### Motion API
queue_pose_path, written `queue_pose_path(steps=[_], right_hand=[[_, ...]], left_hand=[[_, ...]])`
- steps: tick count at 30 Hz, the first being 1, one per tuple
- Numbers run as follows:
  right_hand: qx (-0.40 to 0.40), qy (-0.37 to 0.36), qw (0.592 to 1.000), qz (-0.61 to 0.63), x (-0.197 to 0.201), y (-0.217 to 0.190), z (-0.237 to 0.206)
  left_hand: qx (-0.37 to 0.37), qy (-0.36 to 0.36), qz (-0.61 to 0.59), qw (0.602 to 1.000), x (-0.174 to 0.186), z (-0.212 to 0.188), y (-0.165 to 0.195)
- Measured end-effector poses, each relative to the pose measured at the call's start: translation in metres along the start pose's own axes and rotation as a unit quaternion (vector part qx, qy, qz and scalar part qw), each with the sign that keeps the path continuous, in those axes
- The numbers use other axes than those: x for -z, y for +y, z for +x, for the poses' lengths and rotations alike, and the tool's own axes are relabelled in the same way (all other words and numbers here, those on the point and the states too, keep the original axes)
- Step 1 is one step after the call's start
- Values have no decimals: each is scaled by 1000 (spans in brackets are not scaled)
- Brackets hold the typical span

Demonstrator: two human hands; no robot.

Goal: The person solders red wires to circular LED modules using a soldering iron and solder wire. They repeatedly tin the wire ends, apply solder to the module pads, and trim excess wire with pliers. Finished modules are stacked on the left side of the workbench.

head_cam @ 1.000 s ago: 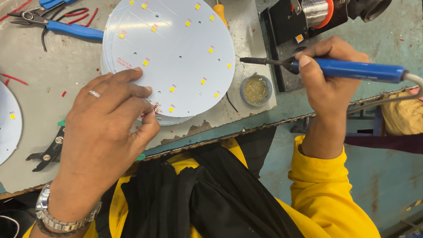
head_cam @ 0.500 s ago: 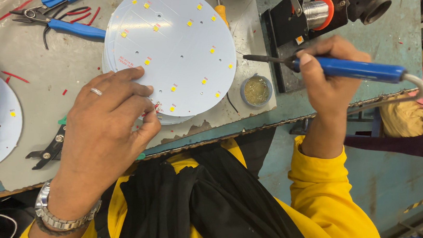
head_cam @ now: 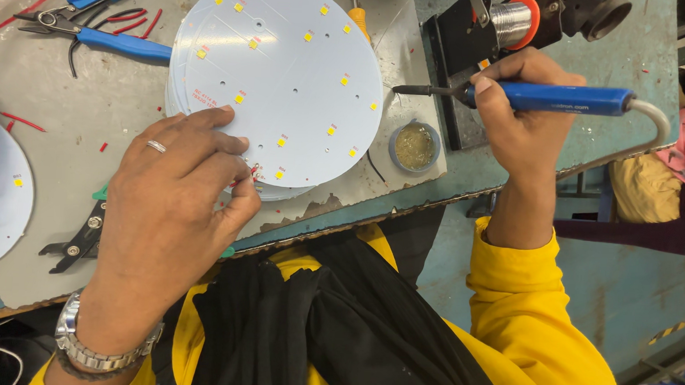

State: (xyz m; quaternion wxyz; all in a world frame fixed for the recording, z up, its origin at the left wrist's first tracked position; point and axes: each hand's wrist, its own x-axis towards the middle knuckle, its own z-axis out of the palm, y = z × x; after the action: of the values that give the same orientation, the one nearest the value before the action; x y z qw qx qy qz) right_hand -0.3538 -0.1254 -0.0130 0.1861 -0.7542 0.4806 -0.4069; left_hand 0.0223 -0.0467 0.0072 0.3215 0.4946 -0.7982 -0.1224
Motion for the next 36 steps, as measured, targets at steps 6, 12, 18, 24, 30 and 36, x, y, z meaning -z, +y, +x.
queue_pose_path(steps=[6,12,18,24,30,36], right_hand=[[-7,-14,1000,-15,1,0,12],[-31,-12,999,-3,1,6,24],[-50,-7,999,6,4,6,20],[-83,9,996,16,5,-4,17],[-88,36,995,23,10,-13,9],[-121,128,967,185,46,54,-25]], left_hand=[[-1,3,2,1000,-1,-1,0],[1,3,3,1000,-2,-2,0],[1,4,9,1000,-2,-3,-1],[-5,5,10,1000,-4,-6,-2],[-44,17,-9,999,-4,-5,-5],[-38,59,-92,993,4,-21,-12]])
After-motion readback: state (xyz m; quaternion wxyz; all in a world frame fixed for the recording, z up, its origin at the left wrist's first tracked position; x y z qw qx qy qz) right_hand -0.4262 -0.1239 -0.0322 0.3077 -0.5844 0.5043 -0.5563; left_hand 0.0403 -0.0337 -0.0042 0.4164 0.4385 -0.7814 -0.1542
